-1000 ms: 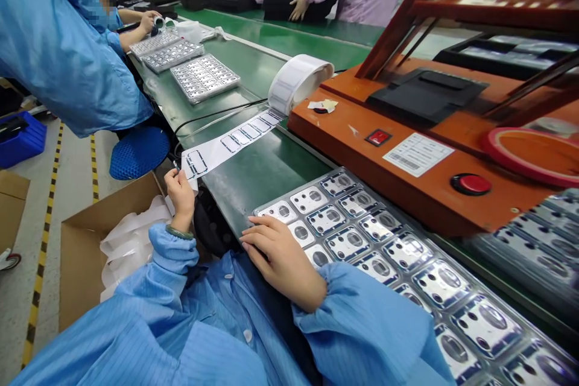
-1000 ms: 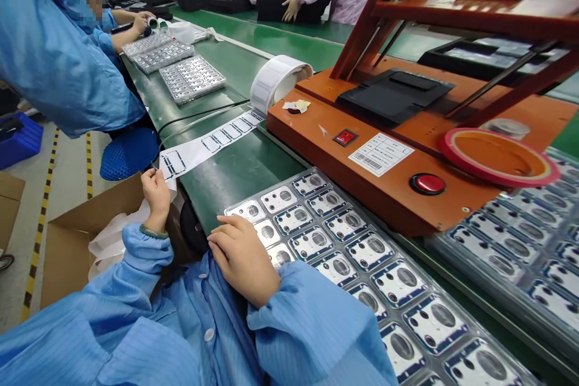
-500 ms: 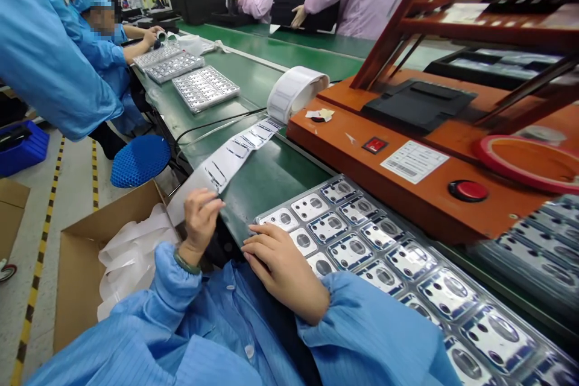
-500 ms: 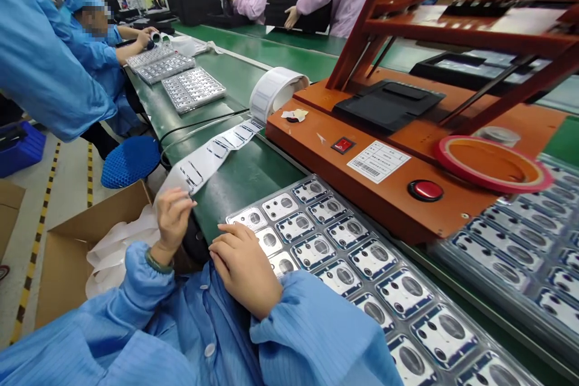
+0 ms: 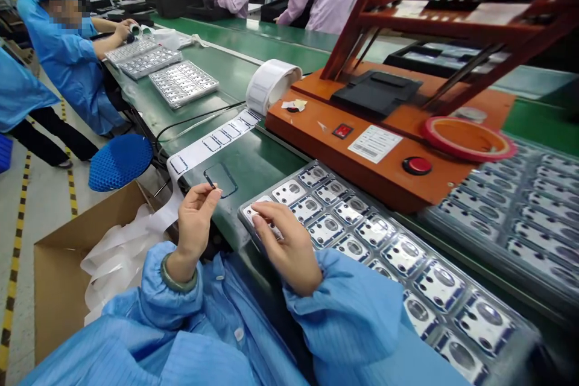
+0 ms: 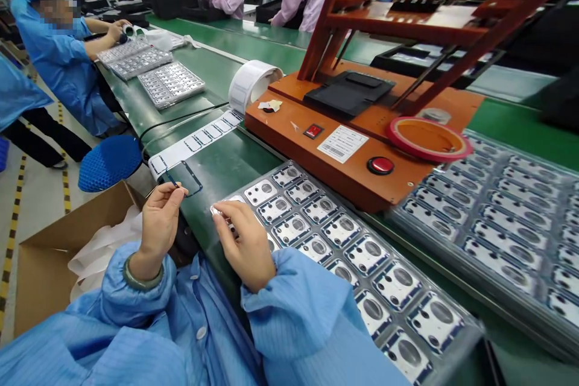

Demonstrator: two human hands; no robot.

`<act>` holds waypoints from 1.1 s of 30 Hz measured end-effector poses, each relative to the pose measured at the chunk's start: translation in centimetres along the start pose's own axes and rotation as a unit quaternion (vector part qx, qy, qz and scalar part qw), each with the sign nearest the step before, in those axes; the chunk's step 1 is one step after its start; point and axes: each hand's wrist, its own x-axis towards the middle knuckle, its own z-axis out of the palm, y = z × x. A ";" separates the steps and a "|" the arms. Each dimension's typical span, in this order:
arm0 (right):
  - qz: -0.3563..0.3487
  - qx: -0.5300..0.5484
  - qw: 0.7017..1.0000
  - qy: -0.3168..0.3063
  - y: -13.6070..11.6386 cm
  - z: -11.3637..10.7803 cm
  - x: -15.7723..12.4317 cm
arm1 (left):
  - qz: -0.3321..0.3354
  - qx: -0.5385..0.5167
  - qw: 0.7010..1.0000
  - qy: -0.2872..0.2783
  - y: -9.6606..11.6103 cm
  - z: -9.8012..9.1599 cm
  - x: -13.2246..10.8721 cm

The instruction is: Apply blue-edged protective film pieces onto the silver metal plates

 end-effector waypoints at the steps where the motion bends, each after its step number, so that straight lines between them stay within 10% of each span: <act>1: 0.012 0.000 1.000 0.007 -0.2 -0.2 0.2 | -0.019 -0.005 1.000 -0.014 0.1 0.1 -0.2; 33: 0.213 -0.087 0.965 0.126 -2.9 -8.3 -2.4 | -0.063 0.001 0.963 -0.262 0.9 7.0 -3.4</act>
